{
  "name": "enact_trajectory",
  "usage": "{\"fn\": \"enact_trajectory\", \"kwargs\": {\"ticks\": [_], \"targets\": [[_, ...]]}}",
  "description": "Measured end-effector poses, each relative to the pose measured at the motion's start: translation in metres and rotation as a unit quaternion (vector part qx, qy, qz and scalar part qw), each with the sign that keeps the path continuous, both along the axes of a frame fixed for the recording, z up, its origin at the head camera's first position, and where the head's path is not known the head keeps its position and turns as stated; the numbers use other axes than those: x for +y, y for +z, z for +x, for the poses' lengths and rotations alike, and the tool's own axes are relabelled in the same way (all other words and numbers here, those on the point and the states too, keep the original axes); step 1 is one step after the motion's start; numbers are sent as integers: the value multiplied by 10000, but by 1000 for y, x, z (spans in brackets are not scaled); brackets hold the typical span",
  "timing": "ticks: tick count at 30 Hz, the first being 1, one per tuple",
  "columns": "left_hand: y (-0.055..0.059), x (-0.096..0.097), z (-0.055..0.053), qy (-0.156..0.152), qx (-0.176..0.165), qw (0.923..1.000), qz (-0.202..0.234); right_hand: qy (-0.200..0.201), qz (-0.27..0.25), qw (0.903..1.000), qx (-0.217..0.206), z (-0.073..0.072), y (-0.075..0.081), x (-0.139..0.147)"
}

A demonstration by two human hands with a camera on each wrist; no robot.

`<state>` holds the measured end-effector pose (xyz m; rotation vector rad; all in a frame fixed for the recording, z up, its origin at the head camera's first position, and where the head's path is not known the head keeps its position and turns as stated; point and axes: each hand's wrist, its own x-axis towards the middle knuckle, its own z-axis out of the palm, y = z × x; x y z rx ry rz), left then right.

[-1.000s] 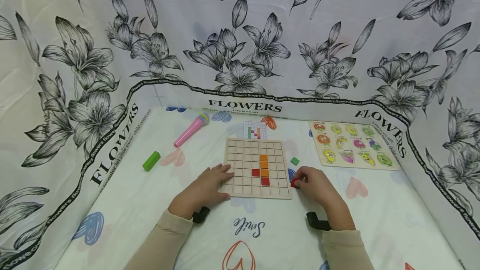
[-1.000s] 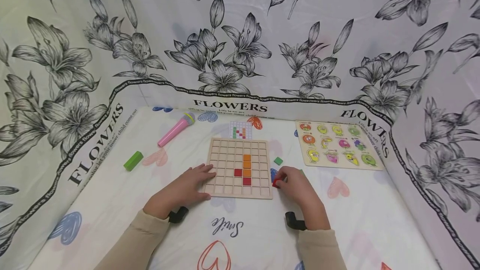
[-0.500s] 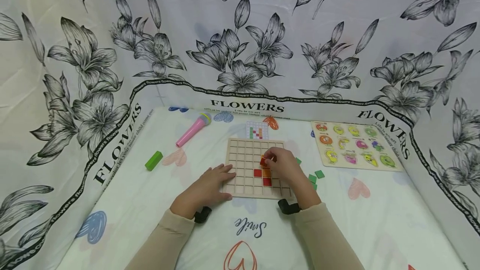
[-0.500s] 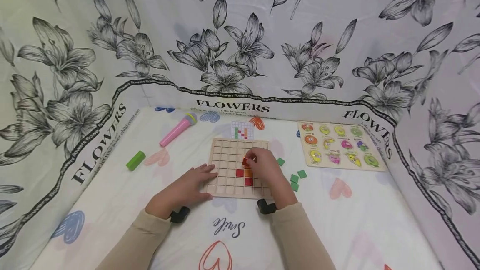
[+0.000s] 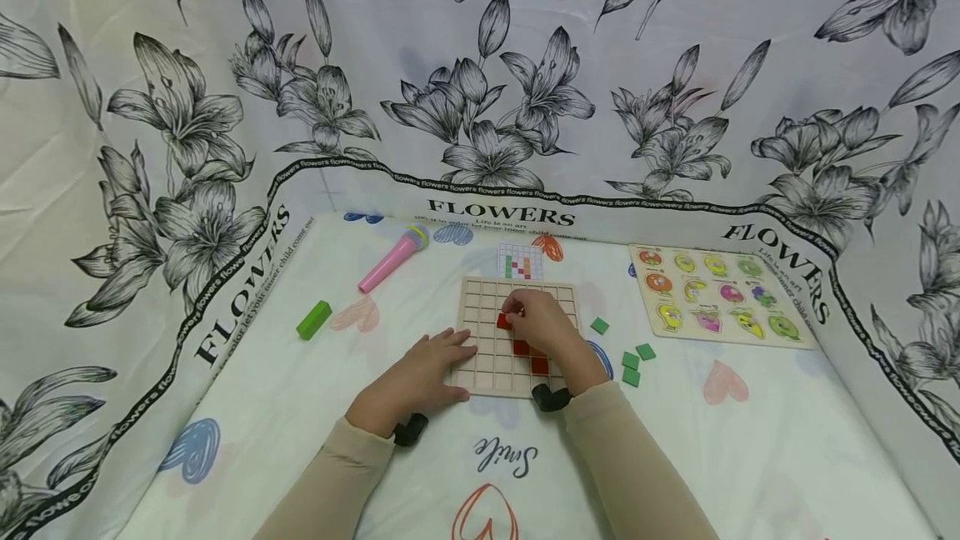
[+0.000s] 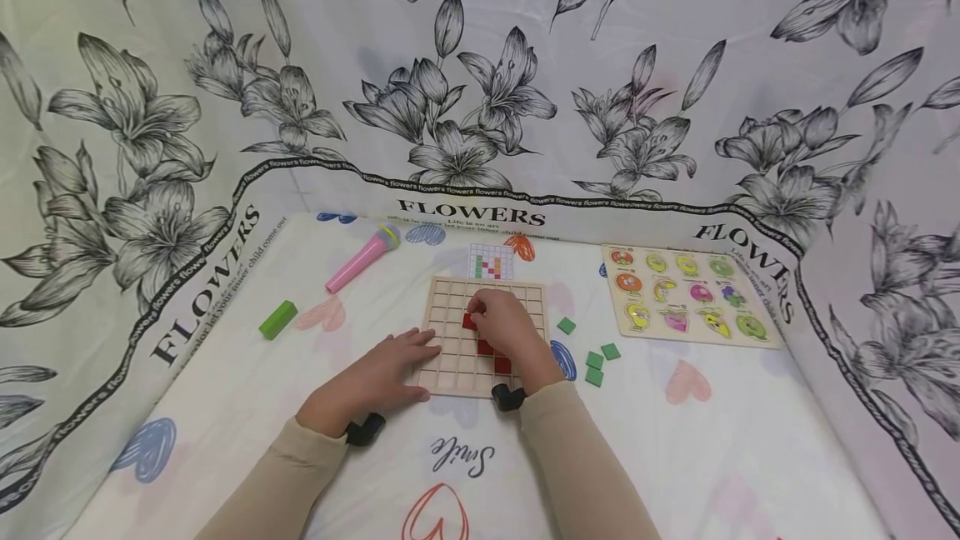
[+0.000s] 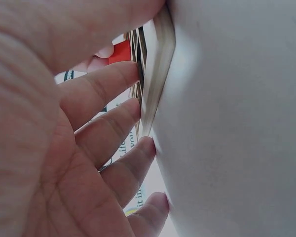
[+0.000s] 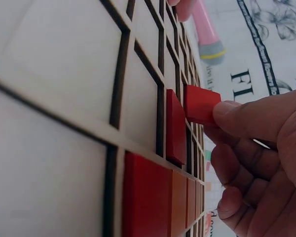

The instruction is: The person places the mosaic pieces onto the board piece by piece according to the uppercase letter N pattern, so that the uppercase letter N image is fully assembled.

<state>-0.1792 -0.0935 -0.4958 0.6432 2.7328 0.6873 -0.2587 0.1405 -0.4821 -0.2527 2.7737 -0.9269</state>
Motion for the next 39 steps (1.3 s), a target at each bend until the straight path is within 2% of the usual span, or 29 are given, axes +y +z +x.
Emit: {"fn": "enact_trajectory", "kwargs": {"ticks": [7, 20, 25, 28, 32, 34, 39], "targets": [[1, 1, -1, 61, -91, 9999, -11, 273, 180, 9993, -194, 4, -1, 2], [1, 0, 0, -27, -71, 10000, 53, 399, 339, 9986, 41, 5, -1, -2], [0, 0, -1, -23, -75, 10000, 33, 385, 182, 9989, 198, 6, -3, 6], [-1, 1, -1, -15, -95, 9999, 44, 208, -101, 9988, 422, 10, 0, 23], [-3, 2, -1, 3, -101, 9999, 25, -235, -320, 9975, 584, 20, 9, 66], [-3, 2, -1, 16, -105, 9999, 23, -518, -237, 9969, 549, 24, 10, 93], [-1, 1, 0, 37, -120, 9999, -13, -1098, 5, 9939, 77, 40, 9, 158]]}}
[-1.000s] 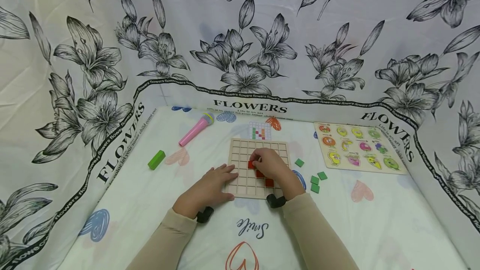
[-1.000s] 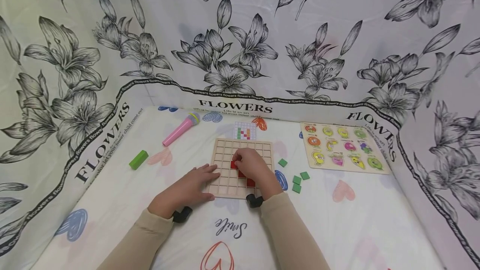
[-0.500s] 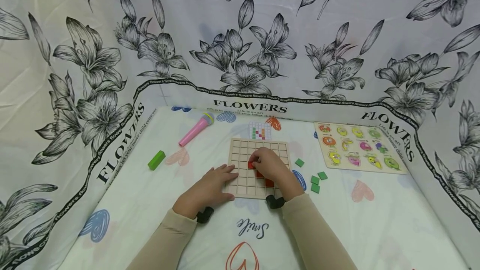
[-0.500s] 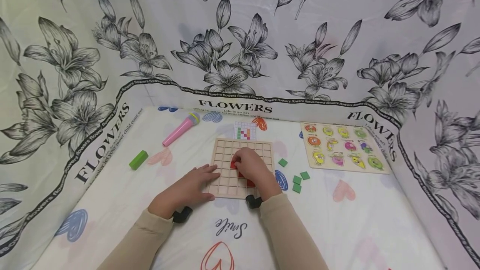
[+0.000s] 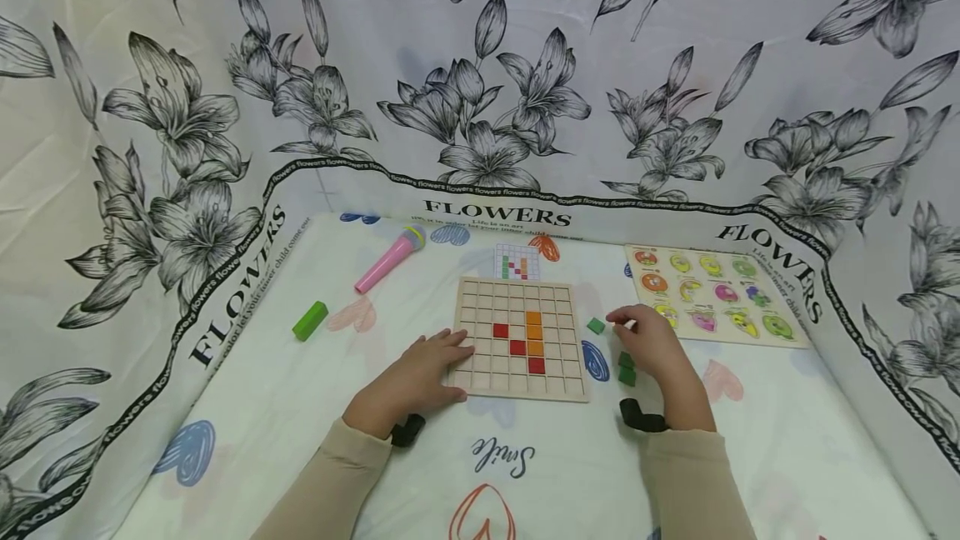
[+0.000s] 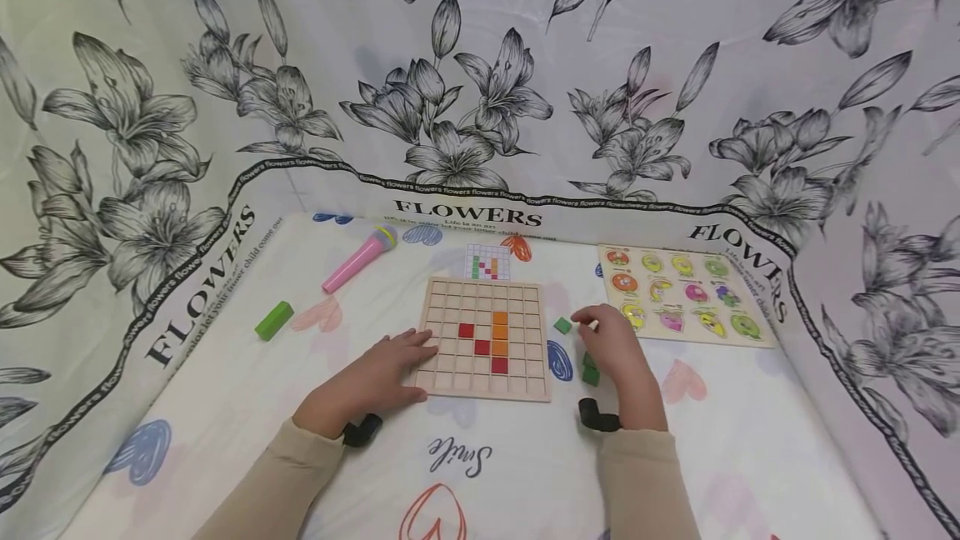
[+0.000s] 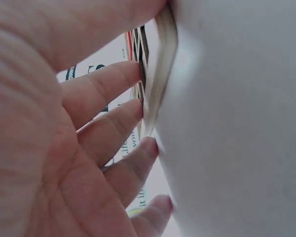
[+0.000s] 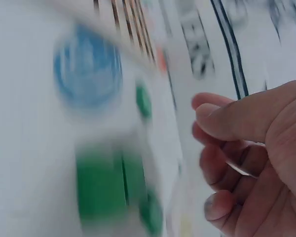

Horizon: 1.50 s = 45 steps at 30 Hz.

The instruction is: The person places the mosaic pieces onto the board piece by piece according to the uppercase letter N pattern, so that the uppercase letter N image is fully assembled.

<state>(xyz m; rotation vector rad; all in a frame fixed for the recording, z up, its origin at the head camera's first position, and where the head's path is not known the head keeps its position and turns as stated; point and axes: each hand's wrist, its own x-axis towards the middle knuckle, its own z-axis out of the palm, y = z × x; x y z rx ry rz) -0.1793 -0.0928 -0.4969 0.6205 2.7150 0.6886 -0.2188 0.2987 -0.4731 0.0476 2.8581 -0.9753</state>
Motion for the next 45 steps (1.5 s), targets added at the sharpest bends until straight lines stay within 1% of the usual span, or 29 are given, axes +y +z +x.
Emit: {"fn": "enact_trajectory", "kwargs": {"ticks": [4, 6, 8, 12, 16, 18, 24, 26, 28, 30, 33, 34, 36, 38, 41, 43, 45], "targets": [[3, -2, 1, 30, -6, 10000, -85, -94, 36, 9993, -366, 13, -7, 36], [3, -3, 0, 66, 8, 9999, -121, -75, 67, 9988, -488, 17, -12, 46], [3, -5, 0, 101, 19, 9998, -167, -41, 81, 9986, -517, 19, -16, 51], [2, -7, -1, 112, 34, 9999, -110, 12, 114, 9991, -403, 22, -21, 54], [2, -8, -2, 102, 26, 9999, 5, 18, 189, 9993, -332, 24, -22, 55], [1, -8, -2, 108, 11, 9999, -29, 21, 230, 9992, -326, 25, -22, 56], [-1, -8, -3, 152, -4, 9999, -77, -253, 146, 9987, -424, 26, -23, 58], [-1, -9, -2, 166, -12, 9998, -56, -362, 129, 9985, -377, 27, -22, 57], [-1, -9, -2, 173, -29, 9998, -83, -421, 146, 9988, -202, 27, -19, 54], [0, -8, -2, 169, -33, 9998, -82, -436, 127, 9990, 48, 25, -11, 45], [3, -8, -3, 147, -42, 9999, -62, -354, 29, 9985, 409, 20, 6, 18], [3, -8, -3, 145, -43, 9999, -47, -261, -45, 9983, 523, 17, 11, 6], [4, -8, -3, 151, -56, 9999, -31, -41, -230, 9978, 622, 11, 18, -21], [4, -8, -3, 178, -105, 9998, -63, 244, -448, 9965, 669, 4, 19, -49], [4, -8, -2, 195, -94, 9997, -113, 609, -679, 9937, 646, -8, 15, -87], [5, -8, -1, 187, -93, 9997, -106, 789, -762, 9921, 607, -18, 10, -109], [5, -8, 0, 176, -70, 9998, -68, 950, -737, 9913, 527, -27, 6, -128]]}}
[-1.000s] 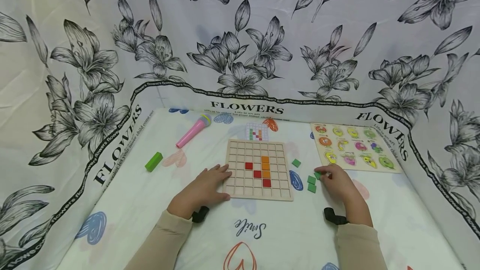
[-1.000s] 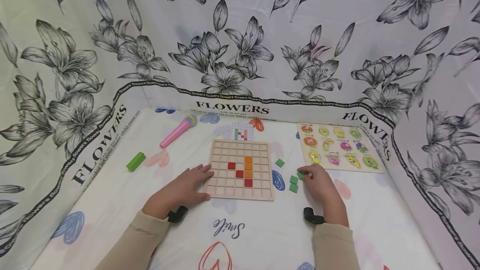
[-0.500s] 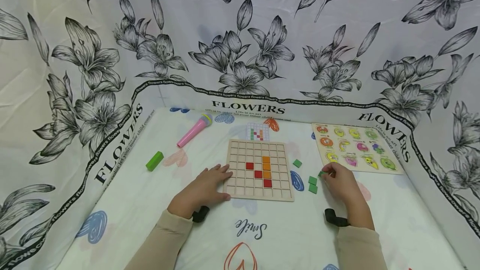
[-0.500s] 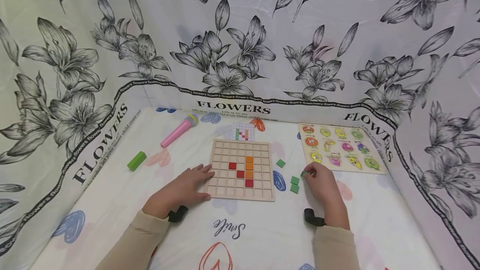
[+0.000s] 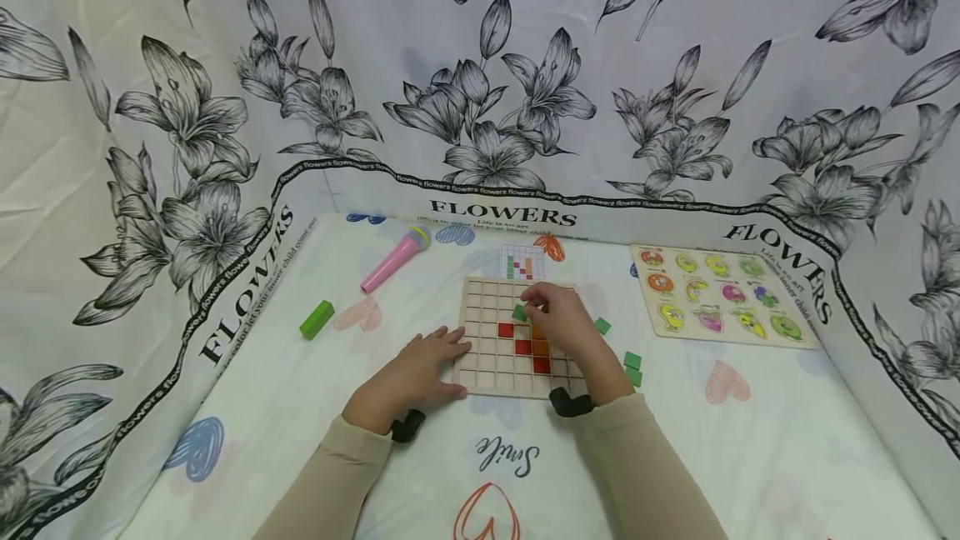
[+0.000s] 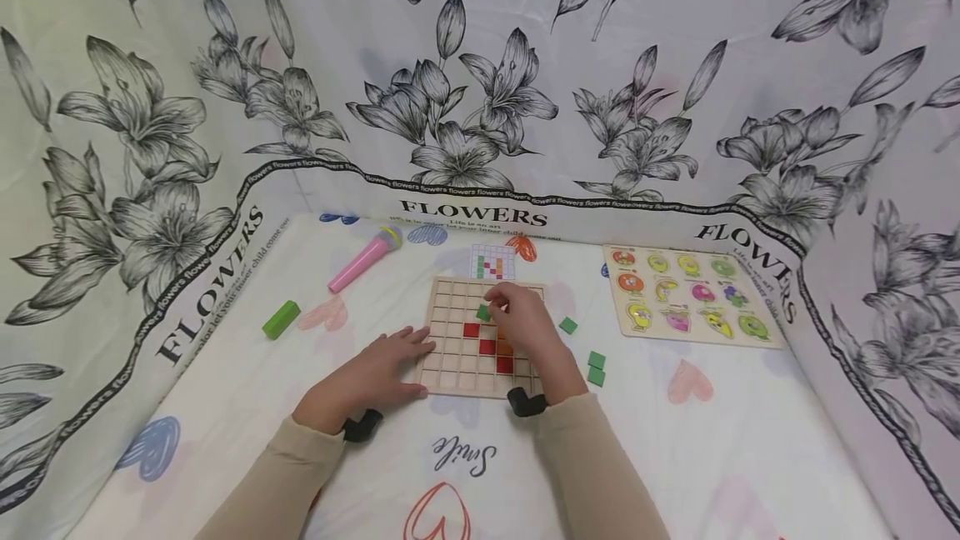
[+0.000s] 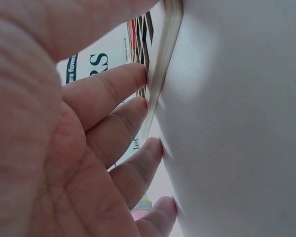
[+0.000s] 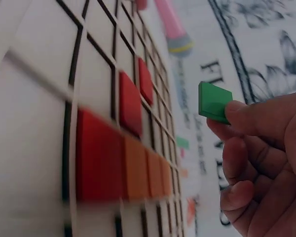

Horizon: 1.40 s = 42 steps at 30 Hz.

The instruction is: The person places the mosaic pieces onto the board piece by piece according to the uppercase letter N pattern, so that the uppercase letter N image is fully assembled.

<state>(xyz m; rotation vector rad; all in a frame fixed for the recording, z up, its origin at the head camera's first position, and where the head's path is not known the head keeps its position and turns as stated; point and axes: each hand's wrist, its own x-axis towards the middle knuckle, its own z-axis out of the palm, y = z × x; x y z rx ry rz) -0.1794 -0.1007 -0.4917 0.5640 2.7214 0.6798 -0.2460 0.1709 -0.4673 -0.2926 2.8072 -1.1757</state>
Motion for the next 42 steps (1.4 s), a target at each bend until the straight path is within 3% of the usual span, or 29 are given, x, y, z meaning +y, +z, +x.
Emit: {"fn": "enact_trajectory", "kwargs": {"ticks": [6, 11, 24, 32, 42], "targets": [[1, -1, 0, -37, 26, 10000, 54, 272, 437, 9985, -190, -26, -7, -37], [2, -1, -1, -43, 7, 10000, 55, 279, 521, 9976, -363, -35, -10, -50], [2, -1, -2, -59, 45, 10000, -8, 486, 1009, 9926, -469, -32, -13, -55], [-1, -2, -2, -71, 74, 9999, -25, 518, 1370, 9888, -279, -33, -17, -58], [1, 0, -2, -8, -8, 10000, 9, 289, 1124, 9930, -234, -30, -18, -49]]}}
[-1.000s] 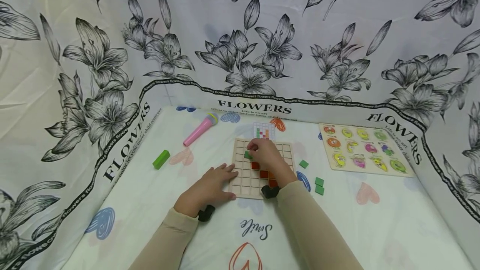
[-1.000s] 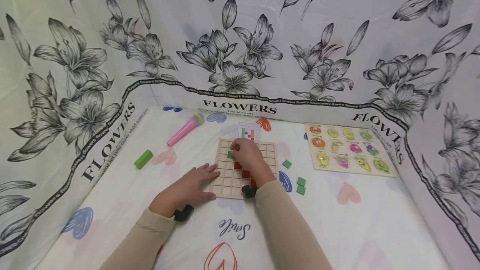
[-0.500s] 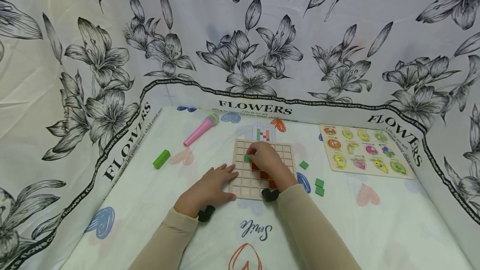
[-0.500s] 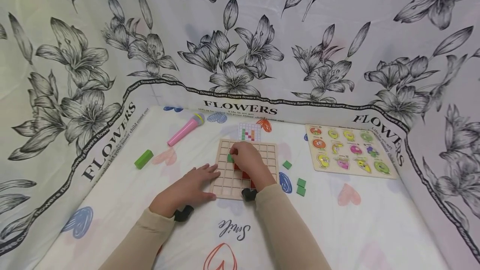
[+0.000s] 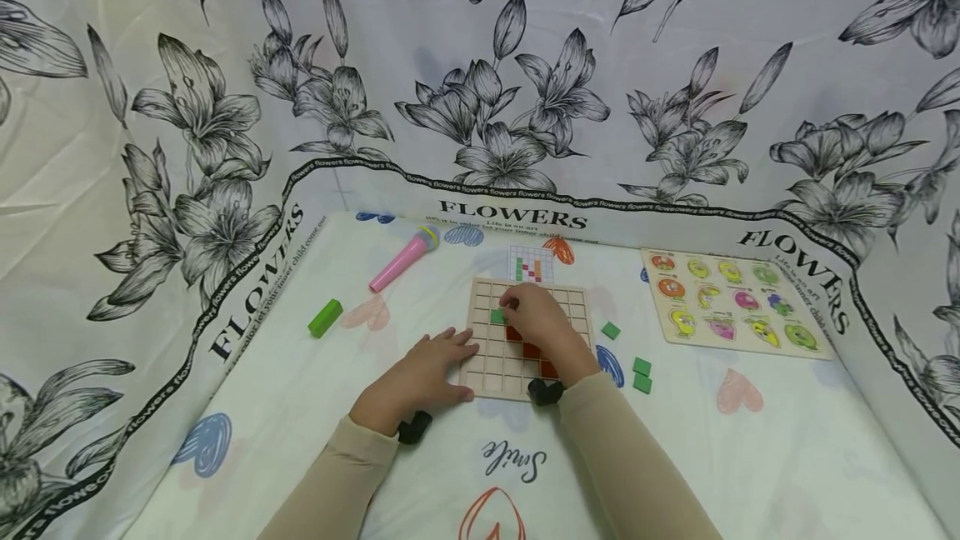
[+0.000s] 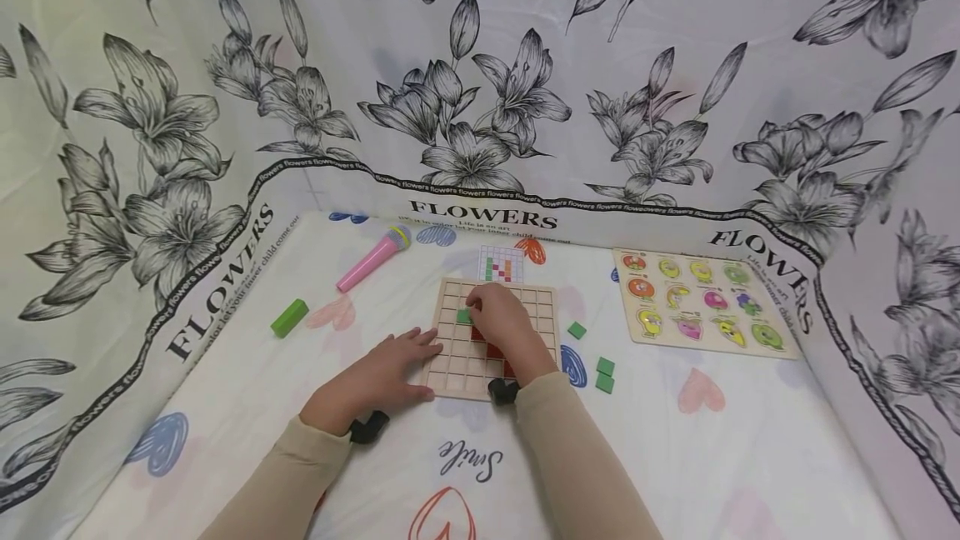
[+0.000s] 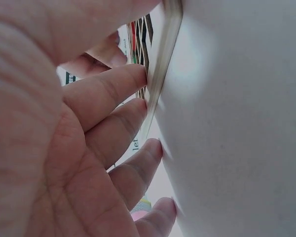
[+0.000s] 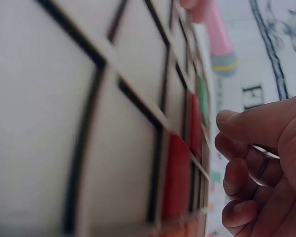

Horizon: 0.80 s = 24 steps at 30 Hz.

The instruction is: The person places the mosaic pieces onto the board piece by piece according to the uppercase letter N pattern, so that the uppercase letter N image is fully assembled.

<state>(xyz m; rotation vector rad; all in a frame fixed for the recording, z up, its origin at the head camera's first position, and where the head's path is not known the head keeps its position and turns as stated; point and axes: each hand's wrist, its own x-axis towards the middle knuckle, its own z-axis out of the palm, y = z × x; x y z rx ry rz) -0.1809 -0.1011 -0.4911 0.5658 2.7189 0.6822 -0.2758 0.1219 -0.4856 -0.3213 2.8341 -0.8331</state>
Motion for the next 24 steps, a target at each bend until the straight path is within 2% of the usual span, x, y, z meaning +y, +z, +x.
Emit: {"fn": "enact_trajectory", "kwargs": {"ticks": [5, 10, 17, 20, 24], "targets": [[0, 2, 0, 38, -101, 9999, -20, -439, -350, 9984, 57, 9, 6, 32], [-2, 1, 0, 81, -95, 9999, -65, -915, -518, 9943, 179, 19, 10, 75], [-3, 2, 0, 90, -97, 9998, -179, -1720, -412, 9841, -164, 30, 5, 131], [-3, 2, 0, 96, -88, 9998, -173, -1854, -271, 9817, -326, 35, 3, 144], [-4, 2, 1, 99, -66, 9998, -130, -1799, -92, 9827, -419, 39, 0, 153]]}}
